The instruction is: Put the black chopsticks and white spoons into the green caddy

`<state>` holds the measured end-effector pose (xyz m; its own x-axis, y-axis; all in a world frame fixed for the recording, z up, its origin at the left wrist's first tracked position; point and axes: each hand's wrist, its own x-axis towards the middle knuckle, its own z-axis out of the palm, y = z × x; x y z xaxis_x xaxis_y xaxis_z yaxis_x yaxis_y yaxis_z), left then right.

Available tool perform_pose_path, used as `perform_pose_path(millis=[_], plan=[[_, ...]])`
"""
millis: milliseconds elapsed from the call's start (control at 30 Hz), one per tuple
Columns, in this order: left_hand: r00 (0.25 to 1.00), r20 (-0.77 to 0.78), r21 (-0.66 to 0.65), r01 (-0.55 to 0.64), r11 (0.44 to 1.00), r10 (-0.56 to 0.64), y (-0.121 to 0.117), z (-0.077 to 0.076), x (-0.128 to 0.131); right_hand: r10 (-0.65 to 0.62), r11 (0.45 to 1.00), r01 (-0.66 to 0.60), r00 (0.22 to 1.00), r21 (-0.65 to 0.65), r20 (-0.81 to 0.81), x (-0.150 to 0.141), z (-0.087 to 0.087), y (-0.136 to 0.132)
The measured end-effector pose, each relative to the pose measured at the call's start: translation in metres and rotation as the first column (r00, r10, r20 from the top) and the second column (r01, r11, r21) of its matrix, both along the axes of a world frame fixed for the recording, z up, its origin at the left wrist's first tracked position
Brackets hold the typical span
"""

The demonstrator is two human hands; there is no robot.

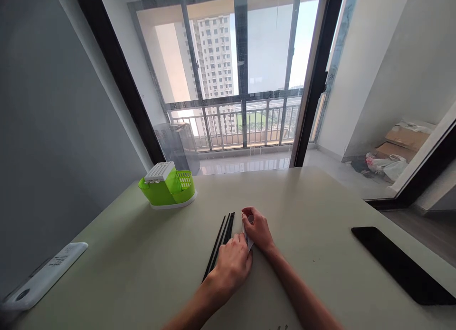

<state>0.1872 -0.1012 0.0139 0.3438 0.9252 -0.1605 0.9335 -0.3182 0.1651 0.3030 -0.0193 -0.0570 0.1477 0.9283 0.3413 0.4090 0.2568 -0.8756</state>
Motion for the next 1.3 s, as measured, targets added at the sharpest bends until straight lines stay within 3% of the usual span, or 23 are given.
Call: perform_pose_path(millis=[300,567,667,767,833,933,1000,1100,1167,1300], plan=[[0.999,-0.013,-0.053,-0.048,0.997,0.048,0.001,0.008,-0.002,-0.033,0.999,0.031,0.997,-0.032,-0.07,0.002,-0.006,0.003],[0.999,0.025,-0.036,-0.022,0.999,0.023,0.001,0.014,-0.014,-0.111,0.993,0.099,0.974,-0.065,-0.196,0.013,-0.012,0.01],[0.993,0.121,0.038,-0.012,0.999,0.008,0.011,0.015,-0.028,-0.172,0.984,0.16,0.959,-0.072,-0.224,0.017,-0.011,0.01],[0.977,0.213,0.229,-0.041,0.973,-0.009,0.036,0.024,-0.056,-0.234,0.972,0.222,0.94,-0.078,-0.25,0.02,-0.009,0.009],[0.974,0.224,0.46,-0.094,0.883,-0.013,0.06,0.038,-0.082,-0.271,0.962,0.258,0.926,-0.085,-0.264,0.021,-0.008,0.008],[0.968,0.24,0.725,-0.23,0.649,0.075,0.097,0.067,-0.127,-0.309,0.951,0.294,0.912,-0.095,-0.271,0.02,-0.006,0.008],[0.951,0.271,0.785,-0.308,0.537,0.148,0.119,0.087,-0.158,-0.318,0.948,0.303,0.909,-0.098,-0.269,0.02,-0.006,0.008],[0.921,0.305,0.791,-0.387,0.474,0.243,0.146,0.109,-0.2,-0.316,0.949,0.301,0.912,-0.098,-0.26,0.018,-0.006,0.009],[0.912,0.285,0.776,-0.4,0.489,0.294,0.161,0.115,-0.223,-0.312,0.95,0.297,0.916,-0.096,-0.252,0.017,-0.006,0.009],[0.903,0.229,0.638,-0.422,0.644,0.364,0.18,0.109,-0.245,-0.307,0.951,0.294,0.922,-0.091,-0.236,0.016,-0.008,0.009]])
